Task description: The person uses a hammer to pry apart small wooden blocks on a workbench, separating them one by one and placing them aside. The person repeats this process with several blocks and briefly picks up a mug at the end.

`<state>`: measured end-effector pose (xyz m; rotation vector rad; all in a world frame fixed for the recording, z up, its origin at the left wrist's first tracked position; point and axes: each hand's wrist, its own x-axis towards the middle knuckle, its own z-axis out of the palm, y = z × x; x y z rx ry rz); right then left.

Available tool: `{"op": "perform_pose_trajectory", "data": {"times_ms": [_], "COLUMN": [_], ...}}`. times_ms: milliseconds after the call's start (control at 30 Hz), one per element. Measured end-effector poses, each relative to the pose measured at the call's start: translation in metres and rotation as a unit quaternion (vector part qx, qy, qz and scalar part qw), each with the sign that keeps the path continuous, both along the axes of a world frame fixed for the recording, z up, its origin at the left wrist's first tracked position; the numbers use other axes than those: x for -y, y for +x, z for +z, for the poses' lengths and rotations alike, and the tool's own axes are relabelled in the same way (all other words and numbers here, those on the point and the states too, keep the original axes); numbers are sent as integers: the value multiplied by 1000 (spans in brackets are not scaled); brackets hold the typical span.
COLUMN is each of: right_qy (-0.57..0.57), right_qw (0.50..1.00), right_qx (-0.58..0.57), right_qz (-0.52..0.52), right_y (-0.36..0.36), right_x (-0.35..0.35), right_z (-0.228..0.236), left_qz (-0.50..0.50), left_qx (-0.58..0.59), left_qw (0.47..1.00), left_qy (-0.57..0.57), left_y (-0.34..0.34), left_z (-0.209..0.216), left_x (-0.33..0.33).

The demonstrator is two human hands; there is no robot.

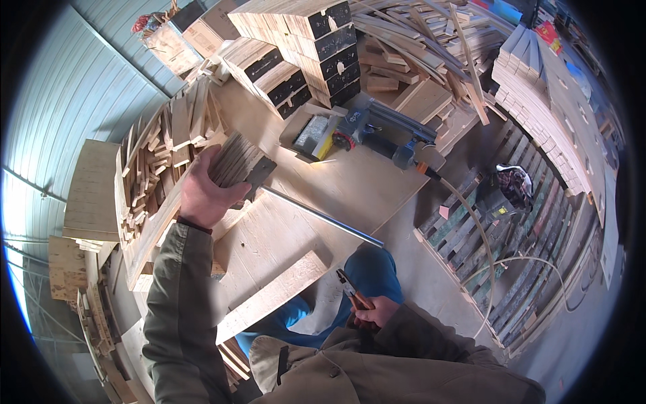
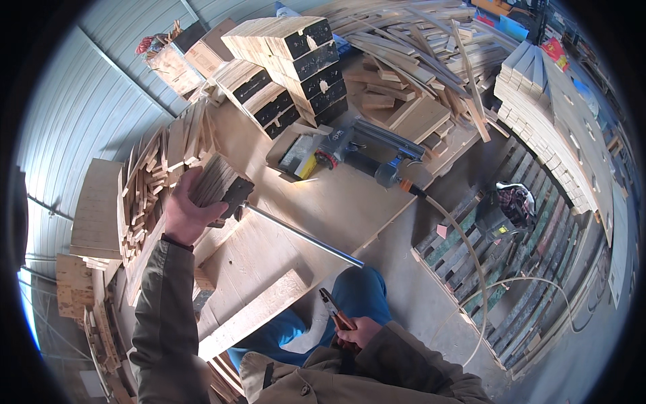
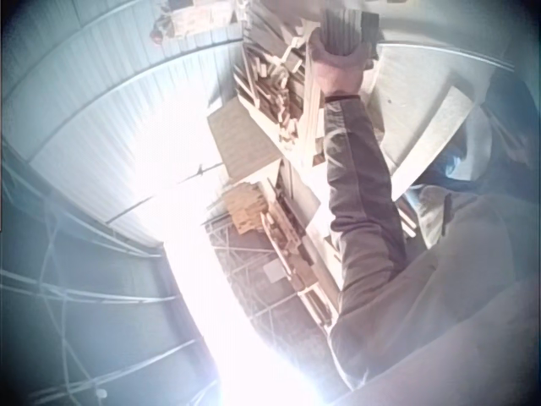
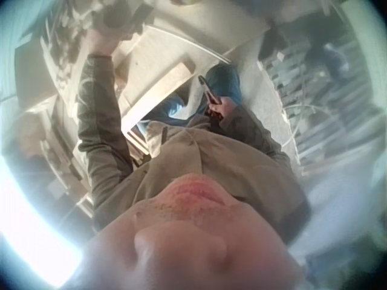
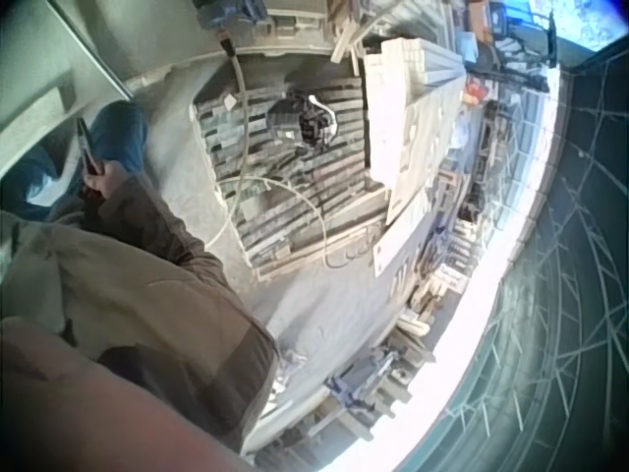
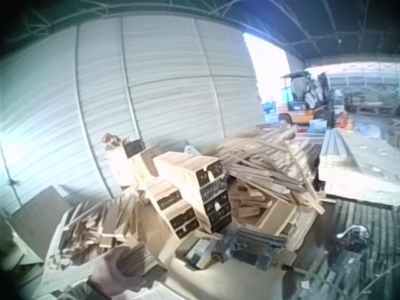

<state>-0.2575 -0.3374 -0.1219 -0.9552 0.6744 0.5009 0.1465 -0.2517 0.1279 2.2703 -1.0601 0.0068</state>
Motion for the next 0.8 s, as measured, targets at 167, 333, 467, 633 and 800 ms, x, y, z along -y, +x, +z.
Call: {"op": "perform_pose_trajectory", "data": {"times_ms": [167, 333, 467, 633, 800], "right_qy": [5, 13, 56, 127, 167], "right_qw": [1000, 999, 998, 992, 986], "right_qx": [-5, -30, -34, -22, -23], "right_qz": [20, 4, 19, -8, -9], "right_y": [-2, 1, 2, 3, 2], "right_x": [19, 32, 42, 51, 58], "right_z": [-1, -4, -11, -17, -19], "left_qz": [-10, -25, -5, 46, 99], "left_qx": [-6, 89, 156, 162, 47], "left_qw": [1000, 994, 986, 984, 994], "left_qy": [14, 56, -59, 56, -4], "left_y": [46, 119, 166, 157, 157], "left_z": [3, 12, 13, -36, -68], "left_x": [72, 151, 196, 179, 177]}}
